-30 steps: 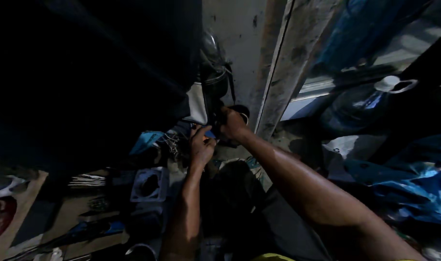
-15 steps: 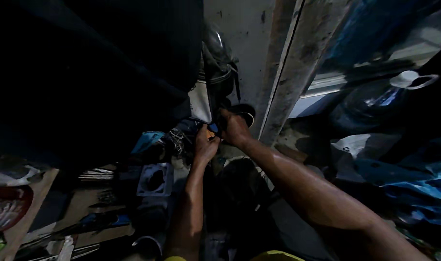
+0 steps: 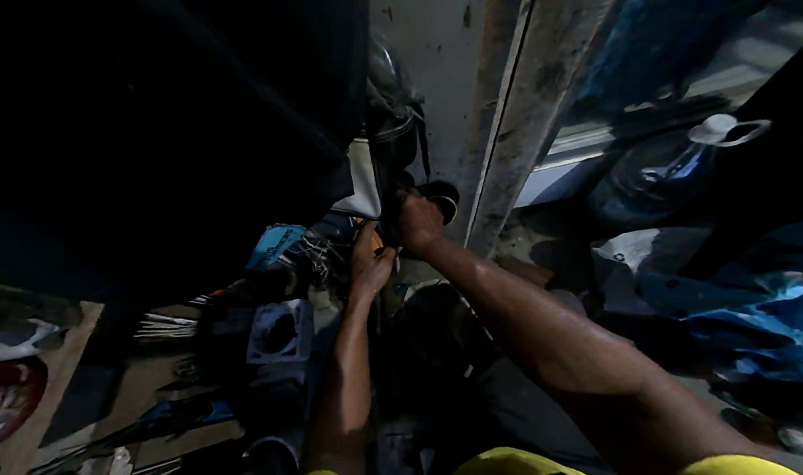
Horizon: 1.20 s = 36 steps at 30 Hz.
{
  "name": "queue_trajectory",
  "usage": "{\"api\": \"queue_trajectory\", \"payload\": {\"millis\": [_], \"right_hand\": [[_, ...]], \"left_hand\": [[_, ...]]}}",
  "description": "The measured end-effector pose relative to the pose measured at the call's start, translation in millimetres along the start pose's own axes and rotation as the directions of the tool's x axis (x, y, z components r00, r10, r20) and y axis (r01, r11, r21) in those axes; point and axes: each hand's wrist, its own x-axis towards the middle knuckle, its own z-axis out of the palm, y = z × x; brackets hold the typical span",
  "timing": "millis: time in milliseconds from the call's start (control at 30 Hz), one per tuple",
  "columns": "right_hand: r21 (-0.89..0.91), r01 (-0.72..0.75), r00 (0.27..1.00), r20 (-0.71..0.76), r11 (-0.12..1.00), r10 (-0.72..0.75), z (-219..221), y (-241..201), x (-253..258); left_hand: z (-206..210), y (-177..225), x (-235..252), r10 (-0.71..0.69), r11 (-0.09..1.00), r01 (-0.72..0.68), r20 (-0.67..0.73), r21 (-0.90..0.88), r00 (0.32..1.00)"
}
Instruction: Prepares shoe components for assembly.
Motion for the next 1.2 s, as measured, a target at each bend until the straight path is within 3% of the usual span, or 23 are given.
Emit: {"api": "queue_trajectory", "payload": {"millis": [167,300,433,533,633,733,867,967,1033,1200], "right_hand": [[0.354,0.110,0.989,-0.133,0.929,-0.066,1,39,-14],[0.461,0.155,0.982,-0.168,0.874,-0.086,-4,52,-27],[0.295,0.235,0.971,-0.118,0.926,-0.208,-27,46,-29],[0.270,0.278,0.955,-0.182,0.922,-0.235,-43,43,-26],[0.215,0.240,0.970,-0.091,0.947,-0.226,-52,50,-28],[0.170,0.307,0.951,-0.086,0.936,-0.297,-56,48,-31],[0.101,0.323,0.946,0.006,0.941,-0.325,-56,54,-25],[-0.152,0.387,0.914,-0.067,0.909,-0.400,-60,45,-19],[-0.253,0.412,0.886,-0.112,0.875,-0.450,-58,43,-12],[-0.025,0.360,0.932,0.041,0.933,-0.359,-65,41,14]], "left_hand": [[-3,-1,-4,0.047,0.998,-0.046,0.008,-0.038,0.999],[-3,8,-13,0.072,0.990,-0.071,0.004,-0.119,0.997],[9,16,-15,0.093,0.986,-0.096,-0.023,-0.139,0.995],[12,31,-10,0.072,0.979,-0.078,-0.039,-0.187,0.997],[20,31,-13,0.095,0.978,-0.089,0.021,-0.188,0.995],[23,34,-8,0.148,0.966,-0.137,0.032,-0.220,0.988],[29,34,-8,0.149,0.987,-0.143,0.095,-0.069,0.984],[29,32,-6,0.089,0.996,-0.088,0.025,-0.006,0.996],[31,26,-9,0.059,0.996,-0.060,-0.017,-0.069,0.998],[45,6,-22,0.051,0.944,-0.116,-0.211,-0.308,0.976]]}}
